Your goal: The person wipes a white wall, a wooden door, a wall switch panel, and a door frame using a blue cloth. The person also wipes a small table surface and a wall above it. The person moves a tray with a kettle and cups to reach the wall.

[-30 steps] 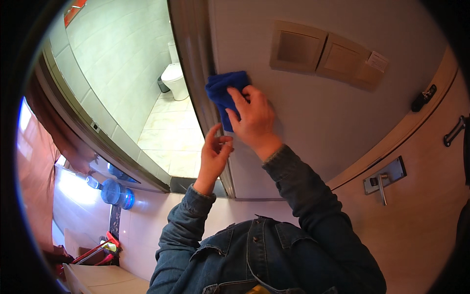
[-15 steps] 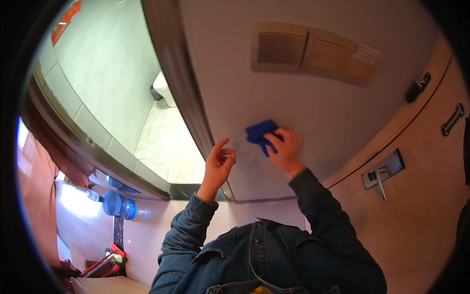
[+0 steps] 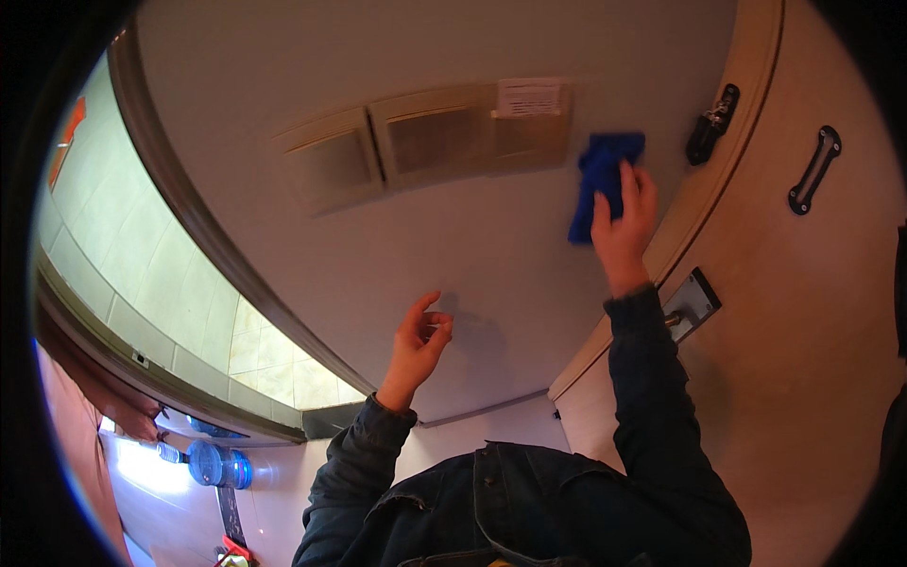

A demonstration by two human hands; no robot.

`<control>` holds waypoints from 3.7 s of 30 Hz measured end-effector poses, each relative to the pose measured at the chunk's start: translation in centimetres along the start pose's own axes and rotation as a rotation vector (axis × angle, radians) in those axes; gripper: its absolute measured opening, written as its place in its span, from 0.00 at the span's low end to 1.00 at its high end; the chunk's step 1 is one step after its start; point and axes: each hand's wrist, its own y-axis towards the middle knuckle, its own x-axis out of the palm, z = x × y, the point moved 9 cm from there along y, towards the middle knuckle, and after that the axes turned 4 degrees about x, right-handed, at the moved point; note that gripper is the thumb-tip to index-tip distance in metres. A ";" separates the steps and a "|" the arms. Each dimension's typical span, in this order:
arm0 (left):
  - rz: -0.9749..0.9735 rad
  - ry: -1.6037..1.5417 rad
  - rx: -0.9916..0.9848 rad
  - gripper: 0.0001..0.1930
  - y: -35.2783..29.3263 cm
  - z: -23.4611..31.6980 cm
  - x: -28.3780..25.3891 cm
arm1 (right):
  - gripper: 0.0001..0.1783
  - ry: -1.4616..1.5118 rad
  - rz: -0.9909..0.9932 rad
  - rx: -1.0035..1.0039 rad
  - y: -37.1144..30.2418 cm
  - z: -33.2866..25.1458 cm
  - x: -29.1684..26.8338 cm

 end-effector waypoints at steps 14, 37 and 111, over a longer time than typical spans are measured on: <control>-0.077 0.013 0.036 0.25 1.4 0.8 6.0 | 0.29 -0.103 0.083 0.146 3.1 7.8 -1.7; -0.031 -0.032 0.064 0.22 -1.9 -0.1 -2.9 | 0.31 0.055 -0.066 -0.701 14.6 -19.0 2.7; 0.837 0.234 0.682 0.22 -0.9 10.7 -26.1 | 0.10 0.702 -0.187 -0.667 -8.5 -30.1 12.6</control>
